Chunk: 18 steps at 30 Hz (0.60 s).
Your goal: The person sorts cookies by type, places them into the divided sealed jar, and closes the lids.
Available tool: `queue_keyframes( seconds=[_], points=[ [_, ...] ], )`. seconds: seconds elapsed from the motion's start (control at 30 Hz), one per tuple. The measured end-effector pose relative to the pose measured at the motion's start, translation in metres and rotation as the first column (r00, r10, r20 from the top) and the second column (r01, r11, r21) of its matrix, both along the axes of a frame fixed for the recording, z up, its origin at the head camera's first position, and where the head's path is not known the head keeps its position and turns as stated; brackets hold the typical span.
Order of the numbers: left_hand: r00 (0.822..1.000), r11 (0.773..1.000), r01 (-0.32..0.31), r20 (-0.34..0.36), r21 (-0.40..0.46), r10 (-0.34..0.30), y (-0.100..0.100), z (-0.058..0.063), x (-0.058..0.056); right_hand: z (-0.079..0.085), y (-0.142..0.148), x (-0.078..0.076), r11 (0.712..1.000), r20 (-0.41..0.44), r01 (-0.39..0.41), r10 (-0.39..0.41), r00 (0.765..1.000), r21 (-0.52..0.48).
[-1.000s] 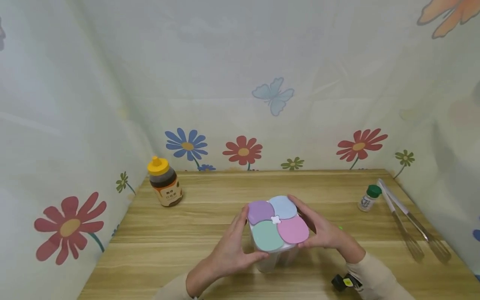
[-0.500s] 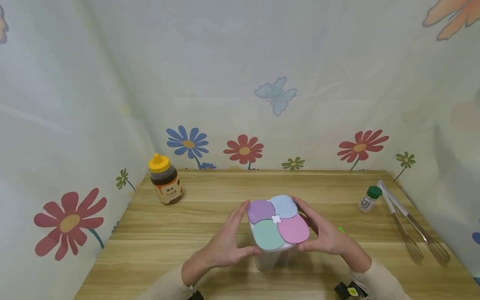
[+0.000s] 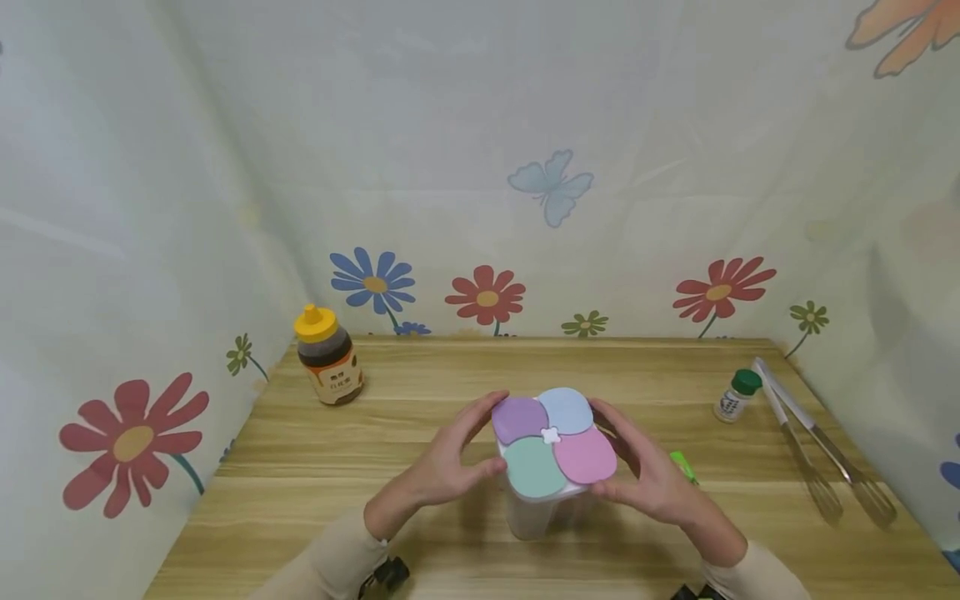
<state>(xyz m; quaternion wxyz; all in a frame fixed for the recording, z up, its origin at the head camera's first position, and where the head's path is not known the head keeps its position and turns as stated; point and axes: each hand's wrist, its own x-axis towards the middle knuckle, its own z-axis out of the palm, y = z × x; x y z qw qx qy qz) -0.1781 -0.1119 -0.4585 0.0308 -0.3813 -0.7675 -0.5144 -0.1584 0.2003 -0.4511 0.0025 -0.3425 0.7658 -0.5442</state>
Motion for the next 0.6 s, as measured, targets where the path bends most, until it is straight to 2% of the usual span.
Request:
queue_keyframes(
  seconds=[0.17, 0.6],
  points=[
    [0.999, 0.999, 0.032, 0.032, 0.028, -0.033, 0.002, 0.0, -0.005, -0.004, -0.002, 0.004, 1.0, 0.004, 0.024, -0.024, 1.0, -0.009],
    [0.994, 0.998, 0.061, 0.087, 0.023, -0.063, 0.005, 0.002, -0.015, -0.006, -0.007, 0.013, 0.998, 0.014, 0.039, -0.039, 0.999, -0.047]
  ],
)
